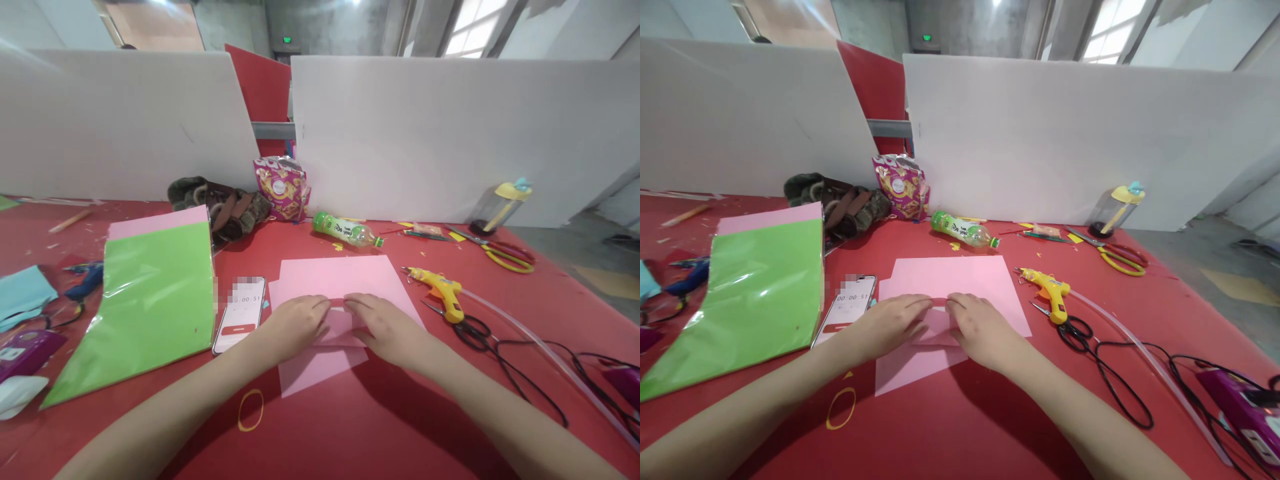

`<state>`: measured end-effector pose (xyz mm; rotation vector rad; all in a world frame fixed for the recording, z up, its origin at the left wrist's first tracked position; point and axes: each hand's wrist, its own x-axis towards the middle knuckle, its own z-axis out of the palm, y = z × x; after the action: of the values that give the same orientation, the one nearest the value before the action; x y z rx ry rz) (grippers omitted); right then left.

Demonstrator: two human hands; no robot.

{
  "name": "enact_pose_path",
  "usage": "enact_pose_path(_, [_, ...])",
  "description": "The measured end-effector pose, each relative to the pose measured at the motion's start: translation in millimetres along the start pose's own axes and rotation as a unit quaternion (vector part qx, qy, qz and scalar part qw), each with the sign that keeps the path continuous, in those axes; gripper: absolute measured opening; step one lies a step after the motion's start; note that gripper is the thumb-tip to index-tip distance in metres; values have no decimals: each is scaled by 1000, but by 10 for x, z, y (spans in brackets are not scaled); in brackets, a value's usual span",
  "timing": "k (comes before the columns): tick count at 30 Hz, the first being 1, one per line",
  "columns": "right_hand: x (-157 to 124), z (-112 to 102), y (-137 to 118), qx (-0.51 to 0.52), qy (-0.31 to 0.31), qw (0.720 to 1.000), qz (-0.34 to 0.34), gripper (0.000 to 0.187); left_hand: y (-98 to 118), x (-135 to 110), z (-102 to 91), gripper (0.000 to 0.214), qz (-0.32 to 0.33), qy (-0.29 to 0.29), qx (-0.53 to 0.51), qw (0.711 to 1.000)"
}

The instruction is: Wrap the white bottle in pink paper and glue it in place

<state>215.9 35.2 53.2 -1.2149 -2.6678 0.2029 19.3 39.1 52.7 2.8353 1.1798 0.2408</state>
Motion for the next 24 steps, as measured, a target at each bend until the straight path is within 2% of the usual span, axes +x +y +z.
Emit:
enact_pose_path(7, [39, -49, -53, -33, -12, 999, 37, 31, 21, -4, 64, 31, 20, 46, 55, 997])
enact_pose_path(9, [48, -56, -52, -26, -20, 998, 45, 26, 24, 2, 57, 29, 24, 40, 50, 998])
enact_pose_path(14, [55, -65, -43, -21, -22, 998, 49, 12, 4, 7, 48, 5, 16, 29, 26, 999])
enact_pose_path(19, [55, -109, -76, -29, -42, 997, 52, 11, 4, -13, 57, 19, 7, 28, 41, 999])
enact_pose_path(24, [44, -105, -96, -60, -51, 994, 73, 15, 32, -19, 37, 16, -43, 16, 21, 999])
